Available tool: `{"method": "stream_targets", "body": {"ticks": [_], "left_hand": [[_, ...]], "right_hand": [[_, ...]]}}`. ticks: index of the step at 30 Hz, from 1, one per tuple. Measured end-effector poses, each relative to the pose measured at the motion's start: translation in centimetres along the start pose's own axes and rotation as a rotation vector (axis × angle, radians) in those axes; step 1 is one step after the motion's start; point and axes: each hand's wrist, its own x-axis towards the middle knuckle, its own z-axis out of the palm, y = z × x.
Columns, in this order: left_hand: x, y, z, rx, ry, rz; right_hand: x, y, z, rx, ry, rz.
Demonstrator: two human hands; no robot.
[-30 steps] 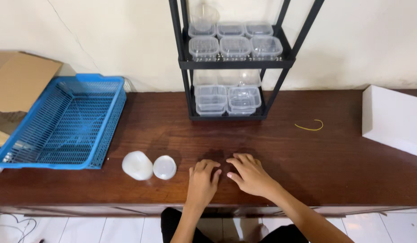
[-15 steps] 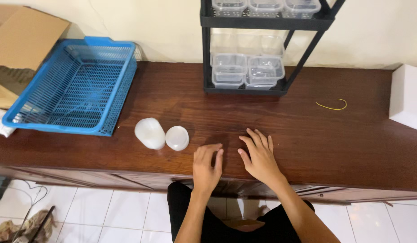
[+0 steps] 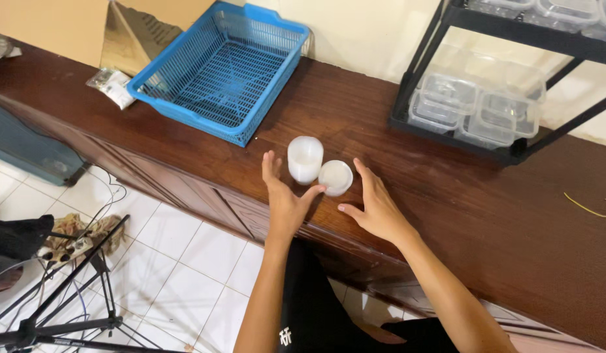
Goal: The person repeatedly picks up small round plastic containers from a table, opens them, and places them on a black three-tier rack. The containers are handled one at a time and stacked on the top shelf.
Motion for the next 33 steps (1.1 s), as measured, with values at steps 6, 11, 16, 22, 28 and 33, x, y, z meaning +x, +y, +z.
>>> {"method": "stream_targets", "body": {"ticks": [6,11,16,22,28,33], "left_hand": [[1.1,-0.8,1.2,0.005,-0.091,0.001],[0.9,-1.5,1.1,0.068,-0.152,0.0],[0.9,-1.3,1.1,0.077,-0.169,0.047],[0.2,-0.4,2.4,0.07,-0.247,0.003],[-0.7,0.9,5.5,0.086,-0.318,0.028],[-1.8,2.8,8.2,0.04,-0.381,0.05]], "right_hand": [[2.1,-0.5,1.2,-0.055,0.024,-0.121],[2.4,-0.3,1.8,-0.08,0.072,-0.137],[2.3,0.1,1.9,-0.08,0.124,-0.2],[0.8,2.0,0.6,-0.111,0.148,-0.168],[-2.5,5.0,-2.4,-0.153,0.179,-0.088],[-5.7,7.0,-4.7,-0.182,0.216,0.006]]}}
